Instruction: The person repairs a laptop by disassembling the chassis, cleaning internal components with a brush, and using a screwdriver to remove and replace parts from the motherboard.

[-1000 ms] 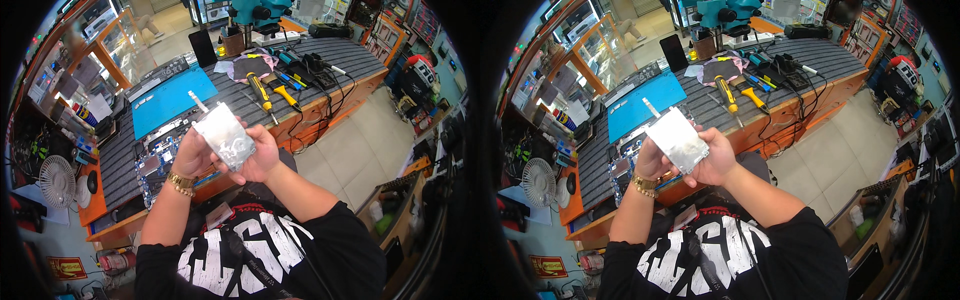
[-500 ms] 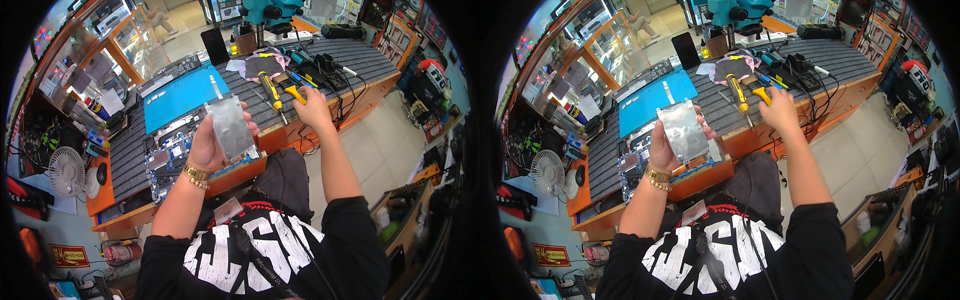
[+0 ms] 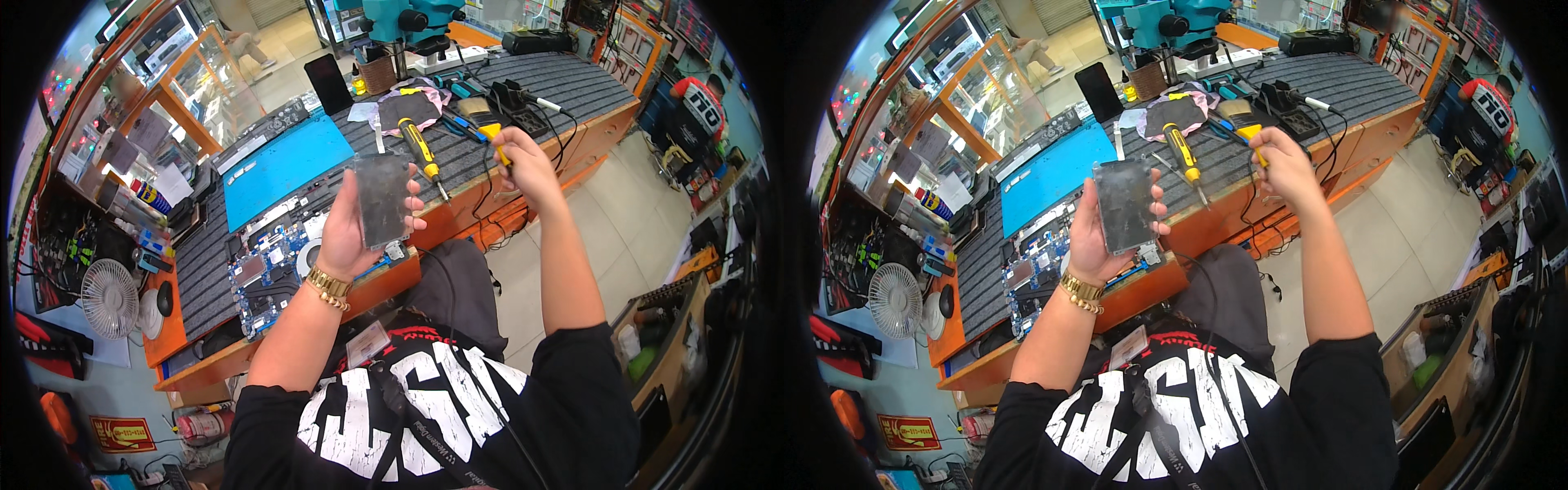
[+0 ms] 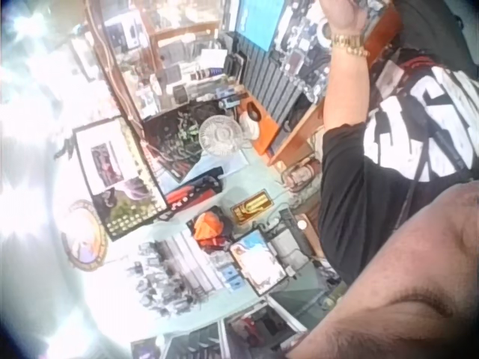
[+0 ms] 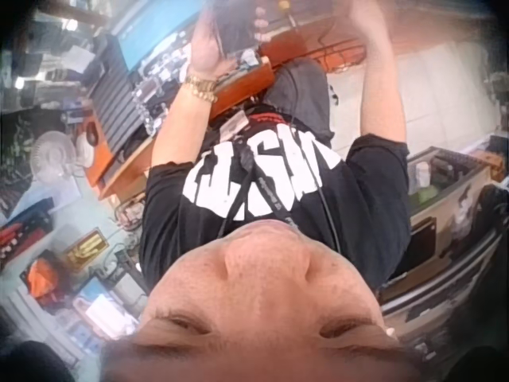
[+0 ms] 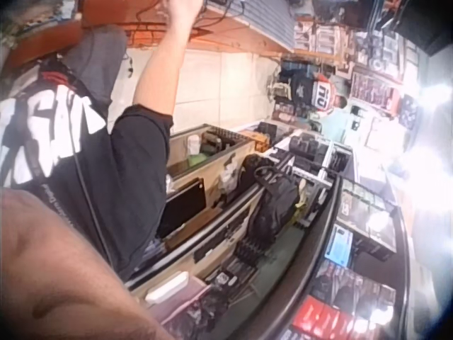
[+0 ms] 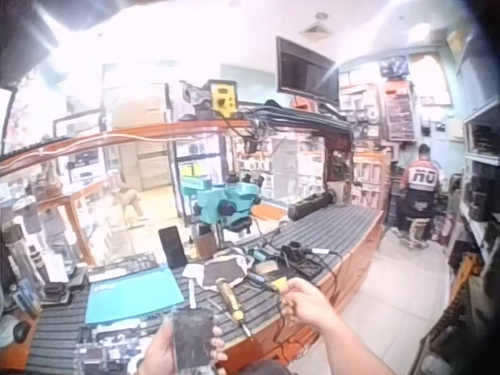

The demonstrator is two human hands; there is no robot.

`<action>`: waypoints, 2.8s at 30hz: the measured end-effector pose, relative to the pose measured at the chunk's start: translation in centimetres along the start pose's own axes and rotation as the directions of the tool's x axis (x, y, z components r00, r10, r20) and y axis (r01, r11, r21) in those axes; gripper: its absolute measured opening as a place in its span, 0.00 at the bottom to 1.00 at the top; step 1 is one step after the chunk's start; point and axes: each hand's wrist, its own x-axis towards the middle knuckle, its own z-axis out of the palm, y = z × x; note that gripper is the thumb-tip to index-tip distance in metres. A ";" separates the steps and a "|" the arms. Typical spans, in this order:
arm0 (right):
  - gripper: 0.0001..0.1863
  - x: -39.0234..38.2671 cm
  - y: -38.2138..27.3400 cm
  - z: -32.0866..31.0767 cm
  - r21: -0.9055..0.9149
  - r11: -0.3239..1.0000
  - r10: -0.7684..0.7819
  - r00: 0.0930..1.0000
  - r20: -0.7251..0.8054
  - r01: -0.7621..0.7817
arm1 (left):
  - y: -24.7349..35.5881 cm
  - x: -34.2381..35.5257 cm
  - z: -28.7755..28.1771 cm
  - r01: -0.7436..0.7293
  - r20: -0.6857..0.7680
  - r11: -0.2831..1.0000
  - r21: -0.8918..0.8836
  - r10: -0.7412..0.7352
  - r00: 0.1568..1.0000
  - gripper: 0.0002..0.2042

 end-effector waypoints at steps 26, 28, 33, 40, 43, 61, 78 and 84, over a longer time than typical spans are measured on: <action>0.09 -17.1 0.2 -12.6 0.149 0.915 -0.299 0.877 -0.376 0.376 | -20.3 11.2 6.8 0.380 -0.204 0.888 0.260 -0.334 0.920 0.35; 0.08 -15.5 1.1 -11.8 -0.020 0.925 -0.362 0.864 -0.349 0.380 | -20.0 11.2 6.5 0.408 -0.188 0.880 0.242 -0.370 0.910 0.35; 0.09 -17.2 -0.7 -11.9 0.024 0.932 -0.323 0.861 -0.393 0.361 | -20.4 11.3 6.9 0.392 -0.209 0.882 0.260 -0.345 0.915 0.35; 0.08 -17.4 -1.4 -11.1 -0.113 0.951 -0.309 0.882 -0.357 0.287 | -20.1 11.4 6.3 0.387 -0.162 0.904 0.183 -0.361 0.918 0.36; 0.07 -17.2 0.1 -9.7 0.056 0.912 -0.362 0.862 -0.355 0.407 | -19.8 11.4 7.5 0.401 -0.131 0.903 0.154 -0.383 0.914 0.36; 0.09 -19.2 1.0 -8.5 -0.209 0.953 -0.292 0.856 -0.427 0.221 | -18.8 11.3 5.5 0.261 -0.275 0.943 0.206 -0.200 0.940 0.37; 0.08 -20.6 -5.0 -4.2 -0.244 0.717 -0.697 0.678 -0.233 0.653 | -16.5 8.5 3.0 0.471 0.246 0.882 0.011 -0.459 0.854 0.43; 0.08 -20.9 -4.9 -7.1 -0.450 0.787 -0.556 0.802 -0.218 0.422 | -15.5 8.1 2.5 0.414 0.116 0.910 -0.026 -0.409 0.905 0.41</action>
